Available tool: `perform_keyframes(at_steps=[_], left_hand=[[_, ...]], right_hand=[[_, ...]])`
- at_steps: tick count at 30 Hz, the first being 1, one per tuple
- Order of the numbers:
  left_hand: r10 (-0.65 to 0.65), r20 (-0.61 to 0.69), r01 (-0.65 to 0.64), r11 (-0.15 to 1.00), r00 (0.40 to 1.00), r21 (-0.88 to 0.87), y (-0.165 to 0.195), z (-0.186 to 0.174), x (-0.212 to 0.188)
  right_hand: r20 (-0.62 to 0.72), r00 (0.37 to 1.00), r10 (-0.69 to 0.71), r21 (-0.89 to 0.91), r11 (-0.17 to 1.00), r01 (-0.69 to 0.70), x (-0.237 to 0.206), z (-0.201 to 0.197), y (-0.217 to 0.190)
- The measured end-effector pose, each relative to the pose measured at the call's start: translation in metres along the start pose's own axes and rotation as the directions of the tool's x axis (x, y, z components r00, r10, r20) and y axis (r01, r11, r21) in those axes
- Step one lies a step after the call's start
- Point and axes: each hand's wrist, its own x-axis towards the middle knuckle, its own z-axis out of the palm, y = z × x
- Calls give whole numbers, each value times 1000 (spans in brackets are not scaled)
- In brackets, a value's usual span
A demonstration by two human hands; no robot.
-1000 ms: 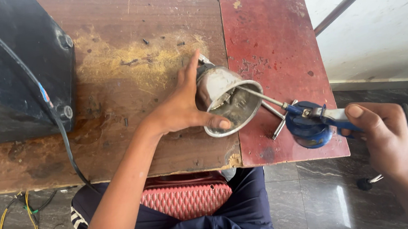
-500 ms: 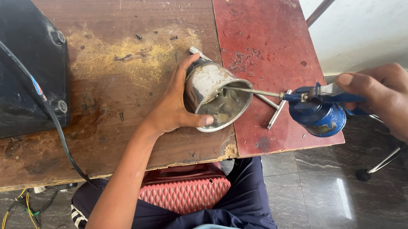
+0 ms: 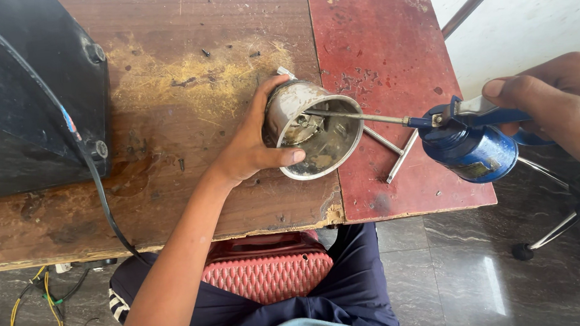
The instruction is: The person cleans a metal blender jar by repeatedly running it on the base, spraying the interior with a handheld sprayer, and rinsing it under a tap. The person also removes and reattaches the blade assembly during the process.
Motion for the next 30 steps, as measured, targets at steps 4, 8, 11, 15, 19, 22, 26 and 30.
perform_keyframes(at_steps=[4,8,11,15,19,22,26,30], left_hand=[[0,-3,0,1000,1000,-28,0,1,0],[24,-17,-24,999,1000,25,0,1,1],[10,-28,-8,999,1000,41,0,2,2],[27,-39,-24,998,999,64,2,3,2],[32,-59,-26,995,998,94,4,3,1],[49,-66,-43,995,997,95,5,3,0],[50,-78,-42,995,996,96,5,2,0],[57,-78,-50,994,995,94,5,1,0]], right_hand=[[13,1000,-4,45,999,3,-4,-1,-6],[21,1000,-3,12,1000,3,-4,-3,-11],[27,999,38,-50,998,-36,-5,-6,-18],[71,989,133,-188,975,-117,-3,-10,-25],[61,994,94,-127,988,-85,-2,-12,-27],[62,994,89,-121,989,-82,-1,-12,-26],[80,991,107,-104,990,-98,0,-13,-25],[98,988,123,-70,991,-116,3,-14,-28]])
